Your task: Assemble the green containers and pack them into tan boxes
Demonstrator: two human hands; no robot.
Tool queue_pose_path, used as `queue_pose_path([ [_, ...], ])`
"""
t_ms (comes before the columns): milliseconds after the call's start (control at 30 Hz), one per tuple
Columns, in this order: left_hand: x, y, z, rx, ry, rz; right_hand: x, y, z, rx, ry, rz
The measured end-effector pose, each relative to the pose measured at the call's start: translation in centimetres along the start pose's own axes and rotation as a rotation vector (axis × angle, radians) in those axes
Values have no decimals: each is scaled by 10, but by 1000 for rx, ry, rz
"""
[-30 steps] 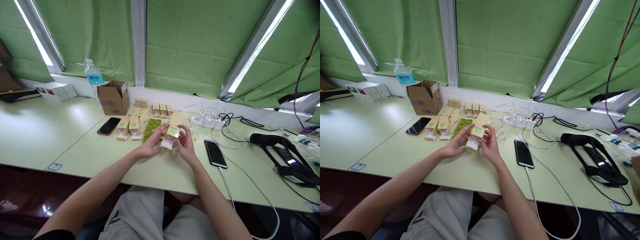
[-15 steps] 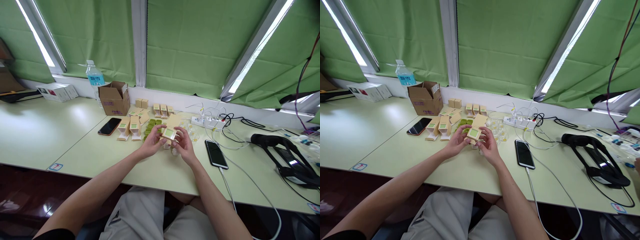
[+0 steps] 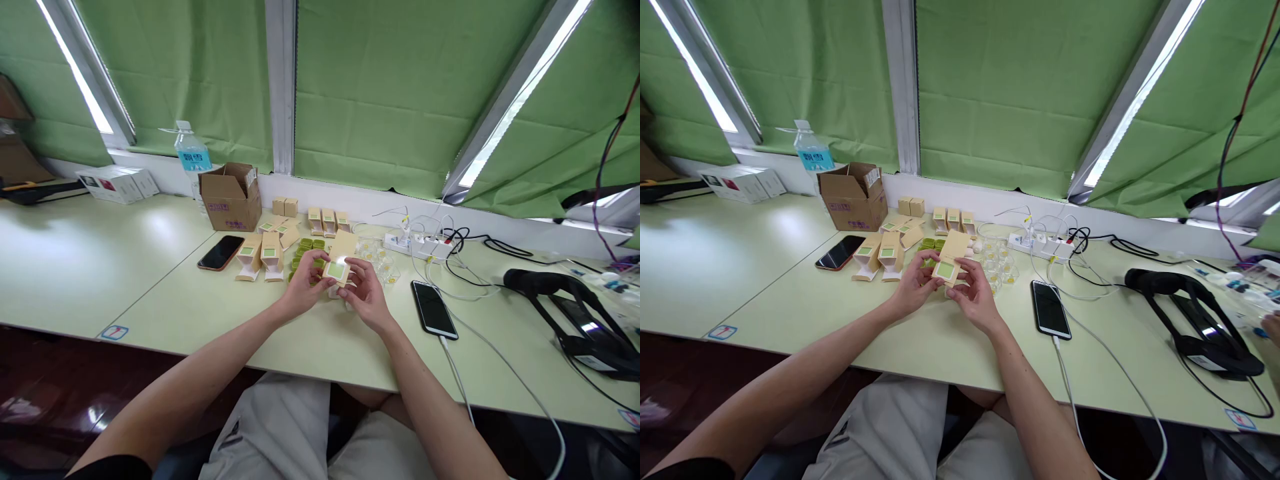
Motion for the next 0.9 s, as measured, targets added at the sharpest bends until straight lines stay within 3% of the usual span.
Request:
queue_pose_path([
  [100, 1, 1, -1, -27, 10, 13, -2, 1, -1, -6, 16, 10],
  [333, 3, 9, -2, -68, -90, -10, -4, 2, -2, 22, 45, -23],
  [533, 0, 8, -4, -50, -42, 26, -5, 7, -4, 52, 83, -56],
  [900, 8, 13, 1, 162, -148, -137, -1, 4, -7, 48, 67, -212],
])
Point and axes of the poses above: each hand's wrist, its own z-axis towards the middle knuckle, its own x-axis out of the back of the hand, y = z × x, the point moved 1 cm from there along z, towards the middle knuckle, and after that the axes turned 7 degrees about y, right-handed, at the moved point
